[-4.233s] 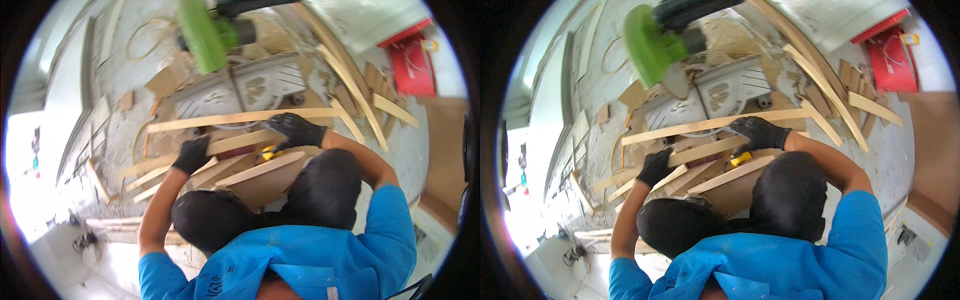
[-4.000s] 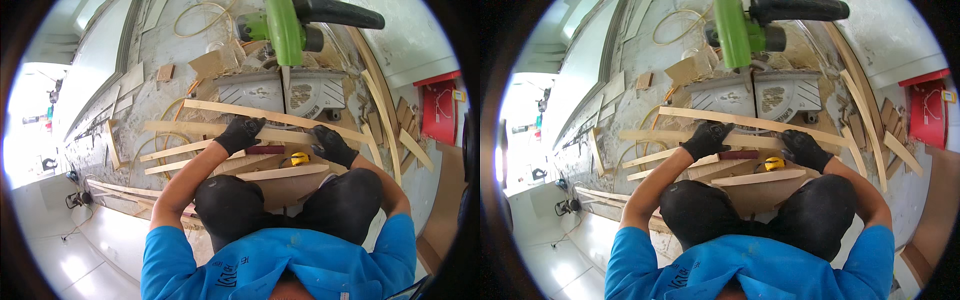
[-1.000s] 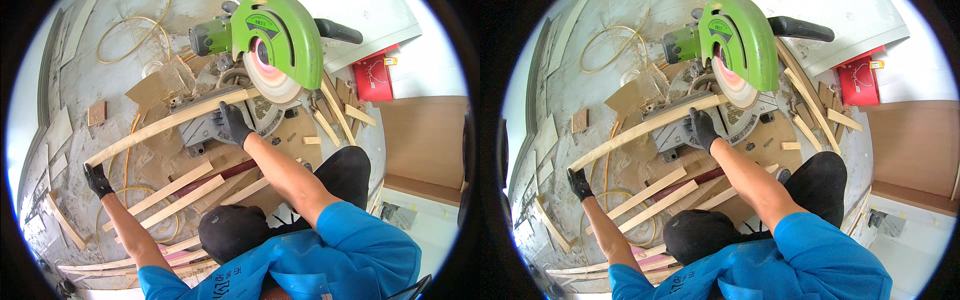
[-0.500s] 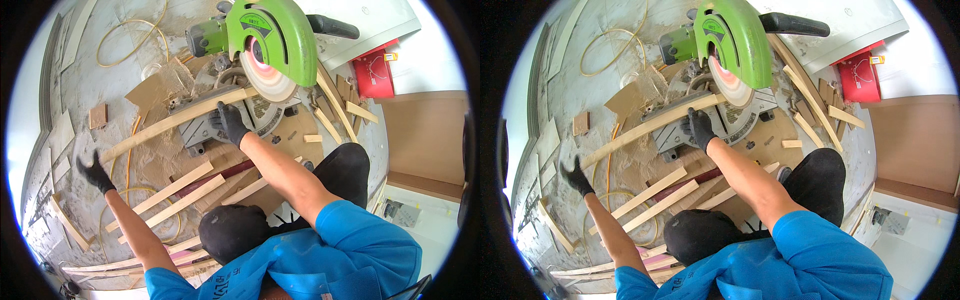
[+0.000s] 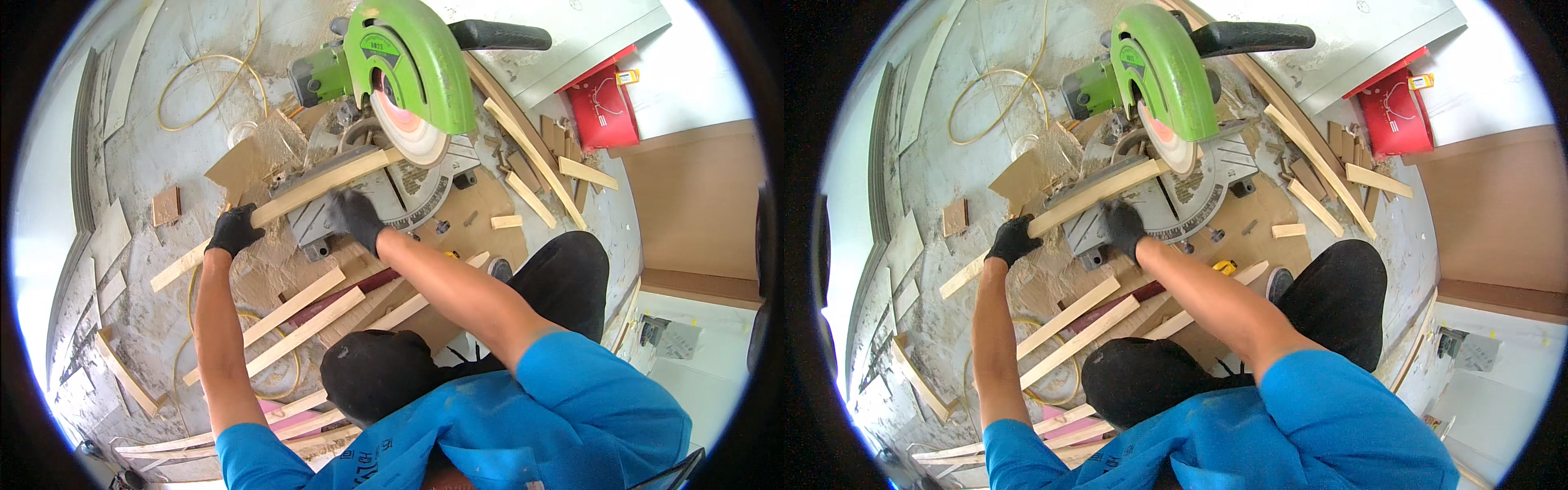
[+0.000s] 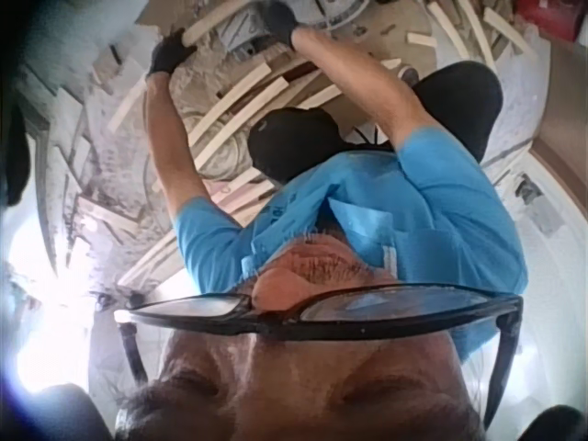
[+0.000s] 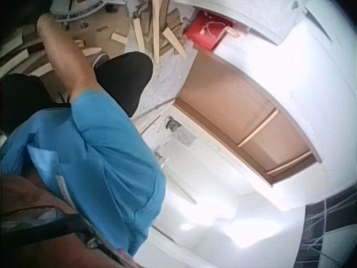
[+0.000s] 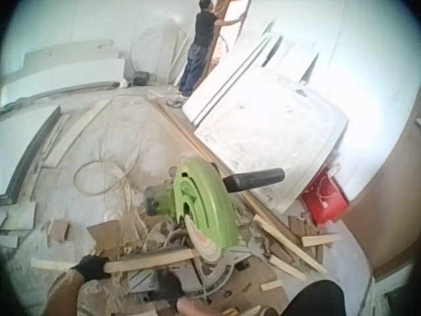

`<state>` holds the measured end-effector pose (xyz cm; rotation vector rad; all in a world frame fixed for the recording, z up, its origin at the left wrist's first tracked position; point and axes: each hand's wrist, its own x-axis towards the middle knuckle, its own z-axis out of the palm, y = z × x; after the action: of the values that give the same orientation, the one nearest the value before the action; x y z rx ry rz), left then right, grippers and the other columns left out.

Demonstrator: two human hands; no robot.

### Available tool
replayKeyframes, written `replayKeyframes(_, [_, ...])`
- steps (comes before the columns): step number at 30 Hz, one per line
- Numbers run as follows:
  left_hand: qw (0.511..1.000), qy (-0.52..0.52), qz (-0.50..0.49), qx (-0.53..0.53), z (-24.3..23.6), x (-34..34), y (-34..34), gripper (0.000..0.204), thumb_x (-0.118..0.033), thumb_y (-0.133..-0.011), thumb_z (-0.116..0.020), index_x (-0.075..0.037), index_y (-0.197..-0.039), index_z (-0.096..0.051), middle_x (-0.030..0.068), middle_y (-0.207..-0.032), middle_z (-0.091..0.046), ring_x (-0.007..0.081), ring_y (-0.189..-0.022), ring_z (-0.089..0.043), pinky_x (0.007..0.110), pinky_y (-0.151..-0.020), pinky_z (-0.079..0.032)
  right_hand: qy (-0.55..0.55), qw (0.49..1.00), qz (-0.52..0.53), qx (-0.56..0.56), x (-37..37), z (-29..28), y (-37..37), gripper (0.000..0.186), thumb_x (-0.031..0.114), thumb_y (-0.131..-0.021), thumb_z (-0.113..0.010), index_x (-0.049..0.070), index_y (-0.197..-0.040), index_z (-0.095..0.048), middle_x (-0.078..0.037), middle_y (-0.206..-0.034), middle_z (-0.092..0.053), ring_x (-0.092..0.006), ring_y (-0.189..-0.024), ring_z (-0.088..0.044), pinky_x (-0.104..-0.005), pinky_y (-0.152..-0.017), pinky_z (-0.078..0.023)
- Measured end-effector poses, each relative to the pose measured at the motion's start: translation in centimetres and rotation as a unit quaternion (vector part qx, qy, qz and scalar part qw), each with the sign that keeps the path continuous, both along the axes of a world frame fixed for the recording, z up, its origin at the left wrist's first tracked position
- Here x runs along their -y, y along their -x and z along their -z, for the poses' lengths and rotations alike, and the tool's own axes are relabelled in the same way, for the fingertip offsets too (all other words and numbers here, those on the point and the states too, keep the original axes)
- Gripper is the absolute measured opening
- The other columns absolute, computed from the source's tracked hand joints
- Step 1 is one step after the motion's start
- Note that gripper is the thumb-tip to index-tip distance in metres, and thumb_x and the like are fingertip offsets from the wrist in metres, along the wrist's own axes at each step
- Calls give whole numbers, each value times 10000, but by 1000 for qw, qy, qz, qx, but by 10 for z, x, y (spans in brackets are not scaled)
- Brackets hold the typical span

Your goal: The person measures wooden planks with a tape measure, marks them, and cuts them to size using a miter saw. The person then stacks the cut pieces.

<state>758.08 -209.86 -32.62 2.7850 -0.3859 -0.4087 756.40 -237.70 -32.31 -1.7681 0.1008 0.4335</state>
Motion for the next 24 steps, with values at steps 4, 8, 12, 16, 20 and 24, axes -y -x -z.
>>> replayKeyframes(4, [999, 0, -37, -20, -10, -14, 18, 510, -310, -616, -736, -113, -1071, -616, 166, -937, -659, 342, -889, -623, 411, -818, -495, -25, 939, -195, 283, 13, -202, 65, 248, 284, -852, -629, 40, -844, -587, -155, -697, -602, -297, -652, -620, -402, -586, -480])
replayKeyframes(8, [999, -1, -31, -30, -6, -29, 19, 516, -314, -624, -746, -101, -1071, -600, 185, -950, -648, 349, -917, -614, 420, -811, -493, 304, 723, -185, 592, 120, -343, -2, 558, 346, -753, -720, 34, -1165, -509, -147, -1099, -574, -291, -1008, -561, -368, -877, -449])
replayKeyframes(12, [999, -4, -19, -28, -10, -5, 5, 534, -312, -625, -752, -97, -1085, -589, 188, -965, -643, 351, -935, -606, 422, -818, -488, 510, 571, -270, 584, 195, -338, -130, 763, 529, -735, -679, 37, -1276, -461, -173, -1203, -539, -318, -1111, -517, -410, -962, -401])
replayKeyframes(16, [1000, -12, -15, -25, -8, -9, 7, 541, -317, -623, -749, -98, -1093, -593, 173, -970, -648, 347, -926, -610, 416, -817, -492, 491, 598, -358, 523, 206, -300, -167, 630, 445, -763, -686, 24, -1202, -520, -188, -948, -636, -307, -878, -638, -401, -803, -502])
replayKeyframes(20, [1000, -18, -16, -12, -6, -23, 16, 525, -315, -622, -747, -111, -1085, -606, 159, -958, -656, 334, -916, -619, 416, -815, -497, 436, 691, -403, 412, 197, -275, -124, 434, 250, -766, -670, 18, -1115, -560, -154, -792, -634, -286, -720, -641, -360, -676, -525])
replayKeyframes(24, [1000, -13, -16, -19, -4, -19, 13, 538, -313, -616, -754, -104, -1088, -604, 161, -970, -654, 330, -930, -616, 409, -835, -492, 435, 615, -367, 546, 215, -246, -85, 397, 190, -745, -654, 13, -1088, -564, -173, -837, -618, -300, -760, -621, -386, -697, -517])
